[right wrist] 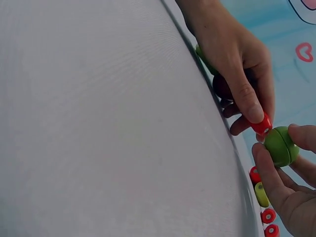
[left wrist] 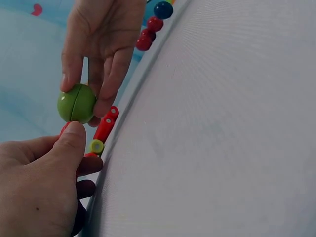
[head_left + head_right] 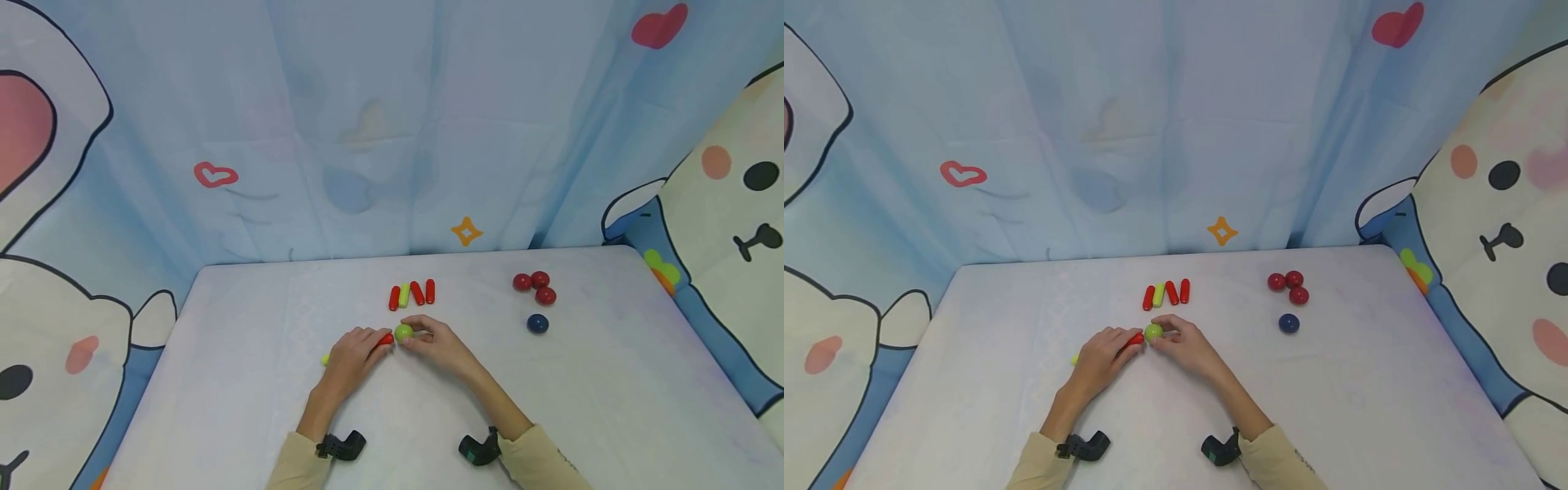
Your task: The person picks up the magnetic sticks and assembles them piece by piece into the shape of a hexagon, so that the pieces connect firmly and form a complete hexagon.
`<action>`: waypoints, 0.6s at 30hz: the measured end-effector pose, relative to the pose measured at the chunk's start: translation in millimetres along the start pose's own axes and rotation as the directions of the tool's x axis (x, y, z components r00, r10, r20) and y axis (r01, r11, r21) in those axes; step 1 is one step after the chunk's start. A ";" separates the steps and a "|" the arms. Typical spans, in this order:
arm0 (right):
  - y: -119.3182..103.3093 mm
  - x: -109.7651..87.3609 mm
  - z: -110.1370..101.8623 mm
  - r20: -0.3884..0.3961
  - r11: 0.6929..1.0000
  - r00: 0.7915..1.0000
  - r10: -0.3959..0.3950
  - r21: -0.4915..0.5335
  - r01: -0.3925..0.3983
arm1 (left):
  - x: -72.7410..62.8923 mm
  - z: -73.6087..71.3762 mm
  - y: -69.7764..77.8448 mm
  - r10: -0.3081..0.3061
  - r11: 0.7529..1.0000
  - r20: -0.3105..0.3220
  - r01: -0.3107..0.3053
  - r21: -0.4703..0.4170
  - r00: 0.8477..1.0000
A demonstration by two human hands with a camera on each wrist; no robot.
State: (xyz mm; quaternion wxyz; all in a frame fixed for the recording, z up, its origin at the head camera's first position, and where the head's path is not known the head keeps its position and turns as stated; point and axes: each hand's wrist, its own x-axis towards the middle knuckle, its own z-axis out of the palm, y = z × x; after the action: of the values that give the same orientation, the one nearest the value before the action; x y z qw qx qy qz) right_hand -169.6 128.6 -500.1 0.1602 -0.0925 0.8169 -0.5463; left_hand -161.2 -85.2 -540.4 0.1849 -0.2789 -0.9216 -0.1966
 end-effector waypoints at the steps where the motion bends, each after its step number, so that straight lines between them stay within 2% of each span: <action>1: 0.4 0.3 0.3 0.004 1.000 1.000 0.003 0.001 -0.003 | 0.1 0.0 0.1 0.004 1.000 -0.001 -0.004 0.000 1.000; 10: 4.1 1.3 -1.2 0.052 1.000 0.999 -0.005 0.010 0.005 | 0.5 0.7 0.4 0.019 0.999 -0.037 -0.018 0.038 0.999; 18: 2.5 2.3 -16.0 0.018 0.999 0.999 0.039 0.025 -0.040 | 2.7 -0.3 -0.7 -0.045 0.994 -0.118 0.057 0.093 0.992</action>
State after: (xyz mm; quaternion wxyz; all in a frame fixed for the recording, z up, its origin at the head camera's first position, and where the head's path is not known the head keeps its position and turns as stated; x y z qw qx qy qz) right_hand -177.4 142.6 -497.1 0.1794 -0.0792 0.8101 -0.5526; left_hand -163.6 -84.8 -539.1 0.2463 -0.2341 -0.9245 -0.1724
